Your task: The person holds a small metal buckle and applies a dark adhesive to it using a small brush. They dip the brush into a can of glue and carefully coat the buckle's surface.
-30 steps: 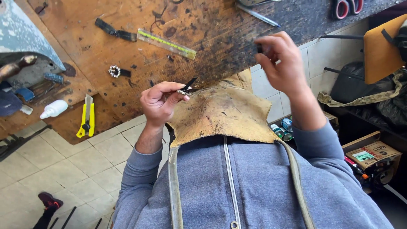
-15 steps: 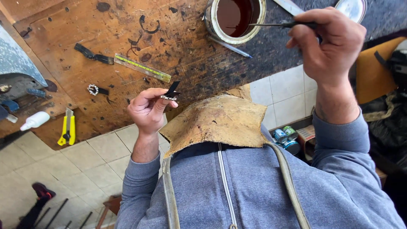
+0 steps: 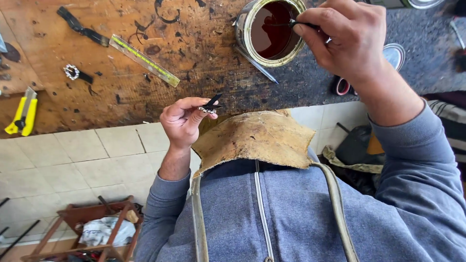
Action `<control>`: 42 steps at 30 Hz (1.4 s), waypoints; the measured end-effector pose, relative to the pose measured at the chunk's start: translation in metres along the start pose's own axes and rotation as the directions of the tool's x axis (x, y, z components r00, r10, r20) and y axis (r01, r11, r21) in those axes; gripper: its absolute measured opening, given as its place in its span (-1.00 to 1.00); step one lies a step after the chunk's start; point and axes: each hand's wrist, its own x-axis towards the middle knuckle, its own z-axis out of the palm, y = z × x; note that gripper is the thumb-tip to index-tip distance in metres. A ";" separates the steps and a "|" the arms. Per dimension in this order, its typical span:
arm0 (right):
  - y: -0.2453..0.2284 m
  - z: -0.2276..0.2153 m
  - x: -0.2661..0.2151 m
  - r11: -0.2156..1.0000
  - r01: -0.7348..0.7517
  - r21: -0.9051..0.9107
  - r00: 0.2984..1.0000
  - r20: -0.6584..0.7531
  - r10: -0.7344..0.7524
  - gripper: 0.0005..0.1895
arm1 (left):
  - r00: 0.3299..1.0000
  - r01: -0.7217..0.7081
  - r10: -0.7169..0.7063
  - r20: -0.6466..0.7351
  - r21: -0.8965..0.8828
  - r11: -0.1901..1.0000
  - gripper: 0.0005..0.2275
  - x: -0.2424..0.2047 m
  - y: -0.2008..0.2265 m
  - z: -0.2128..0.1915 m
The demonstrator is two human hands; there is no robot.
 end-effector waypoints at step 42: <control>0.008 -0.003 0.017 0.943 -0.178 0.281 0.965 0.240 0.110 -0.90 | 0.995 -0.060 0.065 -0.075 0.064 0.996 -0.86 0.008 -0.019 0.025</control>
